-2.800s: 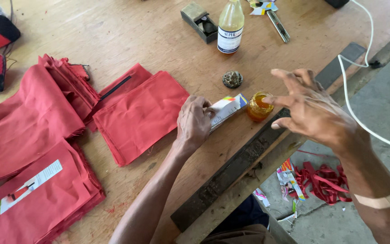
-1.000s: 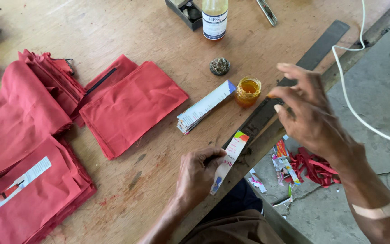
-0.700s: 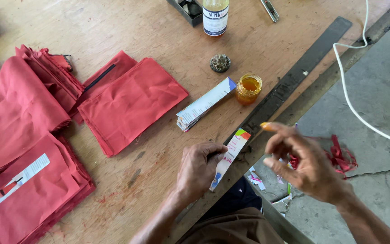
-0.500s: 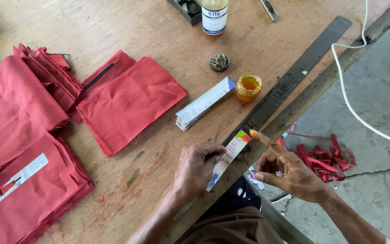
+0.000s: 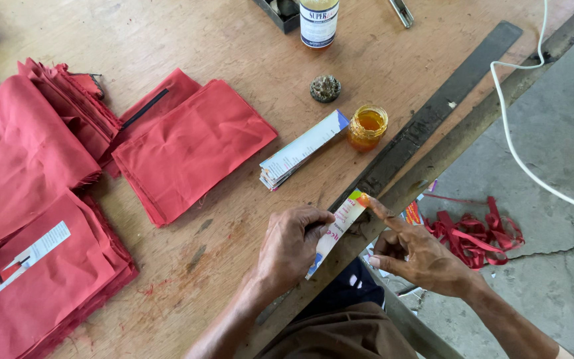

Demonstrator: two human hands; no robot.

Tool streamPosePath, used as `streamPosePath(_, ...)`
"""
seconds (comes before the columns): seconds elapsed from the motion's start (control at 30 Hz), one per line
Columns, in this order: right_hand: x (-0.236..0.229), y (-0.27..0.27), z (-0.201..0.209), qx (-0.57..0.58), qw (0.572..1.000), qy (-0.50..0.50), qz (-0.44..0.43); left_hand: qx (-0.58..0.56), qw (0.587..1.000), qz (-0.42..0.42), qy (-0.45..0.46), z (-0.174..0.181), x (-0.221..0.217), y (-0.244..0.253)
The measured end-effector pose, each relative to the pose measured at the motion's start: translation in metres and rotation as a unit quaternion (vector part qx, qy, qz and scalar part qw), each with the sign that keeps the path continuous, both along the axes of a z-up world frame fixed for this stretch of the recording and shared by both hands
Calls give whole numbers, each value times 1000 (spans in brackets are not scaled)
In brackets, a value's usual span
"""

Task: The person applies adhesive to labels and leather panels using a small applicator and then presses the labels onto the red leather surfaces by hand.

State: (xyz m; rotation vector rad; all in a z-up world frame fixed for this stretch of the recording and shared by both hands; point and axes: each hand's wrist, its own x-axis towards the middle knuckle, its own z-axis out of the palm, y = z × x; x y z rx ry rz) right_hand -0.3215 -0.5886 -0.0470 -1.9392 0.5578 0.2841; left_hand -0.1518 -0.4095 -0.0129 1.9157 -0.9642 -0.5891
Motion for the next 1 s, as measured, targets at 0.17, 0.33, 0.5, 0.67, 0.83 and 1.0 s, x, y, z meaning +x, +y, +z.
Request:
streamPosePath(0.17,1,14,5,-19,999,26,31,-3,1000,2,-1,-1,-1,4)
streamPosePath(0.33,1,34,8,-55,995,54,56,-53,995,30,-73,-1,-7,14)
streamPosePath(0.5,2,53,5,-65,994,32,83,37,995,61,-64,1,-8,40)
streamPosePath(0.67,0,72,0,-99,988,33,113,55,989,108,-89,1,-12,62)
streamPosePath(0.83,-2,87,-7,-103,981,-40,158,46,977,196,77,-3,-16,72)
streamPosePath(1.0,-11,91,-7,-57,971,-101,210,-21,968,236,85,-13,-23,78)
